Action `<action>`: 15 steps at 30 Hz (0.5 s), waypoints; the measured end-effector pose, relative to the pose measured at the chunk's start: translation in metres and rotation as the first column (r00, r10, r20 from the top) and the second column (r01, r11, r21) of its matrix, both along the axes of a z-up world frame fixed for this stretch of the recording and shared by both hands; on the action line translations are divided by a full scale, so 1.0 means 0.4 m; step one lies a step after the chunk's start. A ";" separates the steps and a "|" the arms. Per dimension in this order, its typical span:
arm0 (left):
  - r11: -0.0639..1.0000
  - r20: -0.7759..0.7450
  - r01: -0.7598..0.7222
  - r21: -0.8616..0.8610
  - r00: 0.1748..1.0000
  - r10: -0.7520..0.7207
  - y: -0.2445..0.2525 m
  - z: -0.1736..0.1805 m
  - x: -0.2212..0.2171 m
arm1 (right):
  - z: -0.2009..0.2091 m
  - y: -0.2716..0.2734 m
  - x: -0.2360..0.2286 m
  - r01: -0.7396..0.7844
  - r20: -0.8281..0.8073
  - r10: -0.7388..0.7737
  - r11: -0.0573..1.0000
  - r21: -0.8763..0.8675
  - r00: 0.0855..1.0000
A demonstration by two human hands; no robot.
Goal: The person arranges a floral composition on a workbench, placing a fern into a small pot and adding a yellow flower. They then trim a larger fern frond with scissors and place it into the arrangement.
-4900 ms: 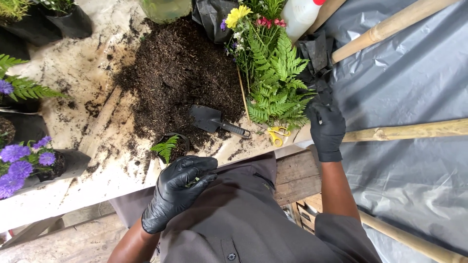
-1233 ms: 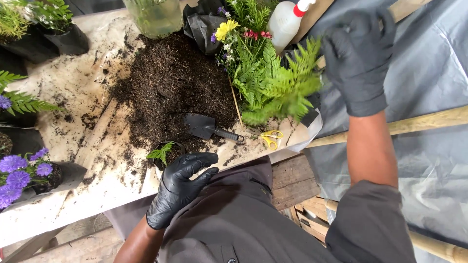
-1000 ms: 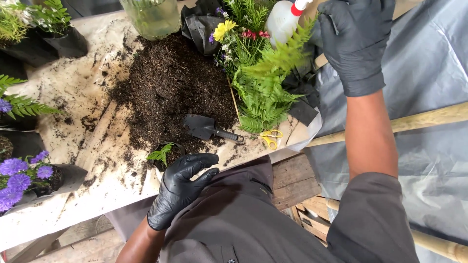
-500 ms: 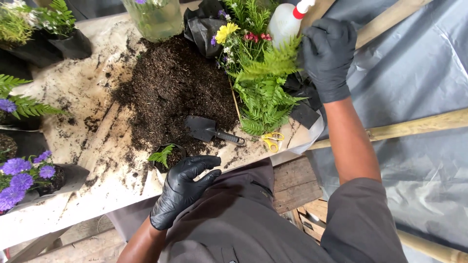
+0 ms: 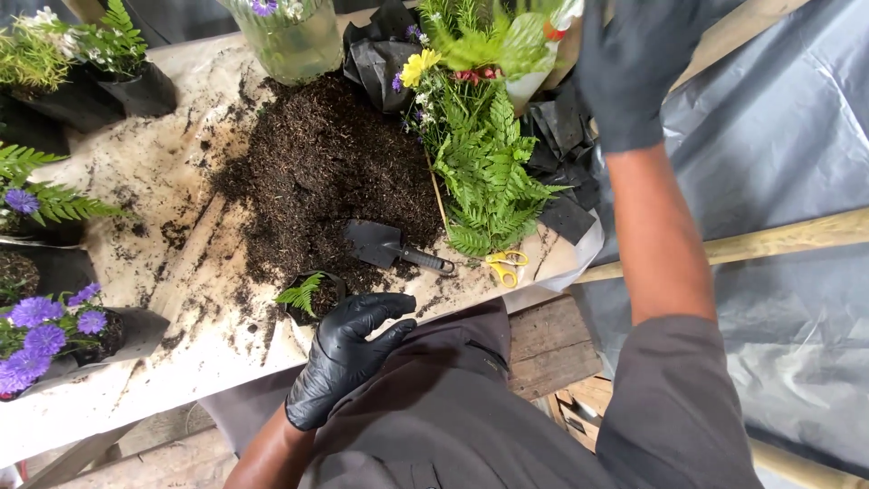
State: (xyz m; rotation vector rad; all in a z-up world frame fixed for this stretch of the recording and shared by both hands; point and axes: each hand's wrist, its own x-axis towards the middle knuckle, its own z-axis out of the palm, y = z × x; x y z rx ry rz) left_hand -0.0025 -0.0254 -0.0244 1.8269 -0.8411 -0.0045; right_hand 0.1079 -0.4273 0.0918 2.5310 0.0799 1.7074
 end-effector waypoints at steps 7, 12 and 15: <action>0.997 -0.103 -0.079 -0.003 0.992 0.078 -0.012 -0.008 -0.001 | -0.308 0.013 -0.141 0.043 -0.489 -0.143 0.977 -0.210 0.860; 0.997 -0.120 -0.080 -0.009 0.990 0.078 -0.014 -0.002 -0.001 | -0.496 -0.037 -0.237 0.001 -0.523 -0.060 0.994 -0.113 0.850; 0.997 -0.132 -0.072 -0.004 0.989 0.070 -0.015 -0.001 0.003 | -0.574 -0.042 -0.277 0.015 -0.424 -0.041 0.998 -0.067 0.905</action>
